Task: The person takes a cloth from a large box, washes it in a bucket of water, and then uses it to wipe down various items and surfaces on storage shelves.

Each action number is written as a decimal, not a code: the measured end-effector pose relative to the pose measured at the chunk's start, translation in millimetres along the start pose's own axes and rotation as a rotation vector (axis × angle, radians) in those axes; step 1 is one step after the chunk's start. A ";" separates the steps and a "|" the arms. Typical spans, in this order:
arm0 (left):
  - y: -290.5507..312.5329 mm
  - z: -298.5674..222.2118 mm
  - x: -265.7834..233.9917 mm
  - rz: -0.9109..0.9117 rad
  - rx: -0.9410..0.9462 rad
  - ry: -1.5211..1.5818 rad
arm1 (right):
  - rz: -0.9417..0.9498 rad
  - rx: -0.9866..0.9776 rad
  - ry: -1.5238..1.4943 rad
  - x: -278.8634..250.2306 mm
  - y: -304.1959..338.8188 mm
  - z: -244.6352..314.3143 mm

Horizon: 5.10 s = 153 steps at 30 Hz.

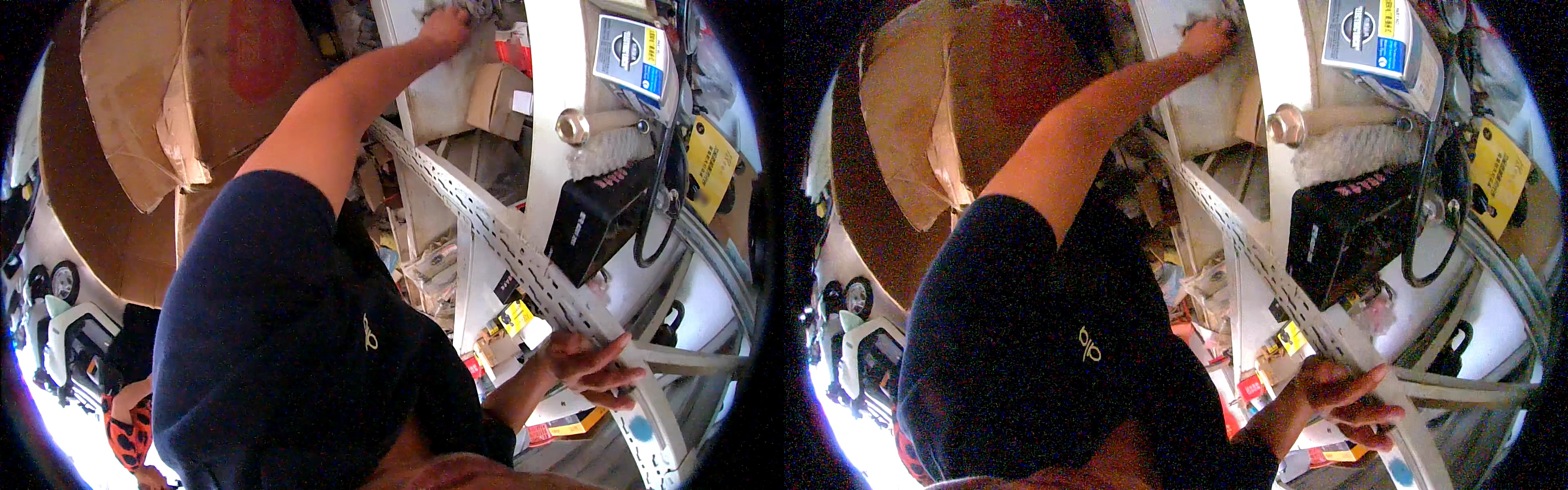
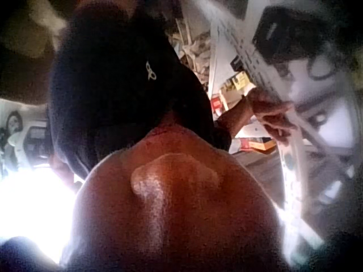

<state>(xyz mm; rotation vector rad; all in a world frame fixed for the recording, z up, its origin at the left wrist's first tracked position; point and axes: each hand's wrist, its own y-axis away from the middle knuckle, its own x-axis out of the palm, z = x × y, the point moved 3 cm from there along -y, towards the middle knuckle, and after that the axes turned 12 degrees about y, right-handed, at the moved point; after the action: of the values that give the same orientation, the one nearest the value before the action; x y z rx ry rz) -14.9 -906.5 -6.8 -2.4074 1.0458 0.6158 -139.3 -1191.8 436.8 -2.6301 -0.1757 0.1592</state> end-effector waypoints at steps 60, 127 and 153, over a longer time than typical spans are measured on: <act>-36.7 49.8 -87.1 -0.040 0.006 -0.372 | -0.071 -0.222 0.032 -8.3 -27.0 23.4; 171.3 -69.7 -24.0 0.549 0.072 -0.104 | 0.137 -0.015 0.016 0.5 13.2 1.3; 202.1 -65.9 -36.1 0.538 0.161 -0.038 | 0.125 0.078 0.018 0.6 16.1 -2.9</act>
<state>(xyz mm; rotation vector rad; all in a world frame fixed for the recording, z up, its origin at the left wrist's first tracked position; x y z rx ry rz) -175.6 -1047.2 22.4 -1.9663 1.6735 0.7127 -136.7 -1207.0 431.4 -2.5644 0.0012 0.1810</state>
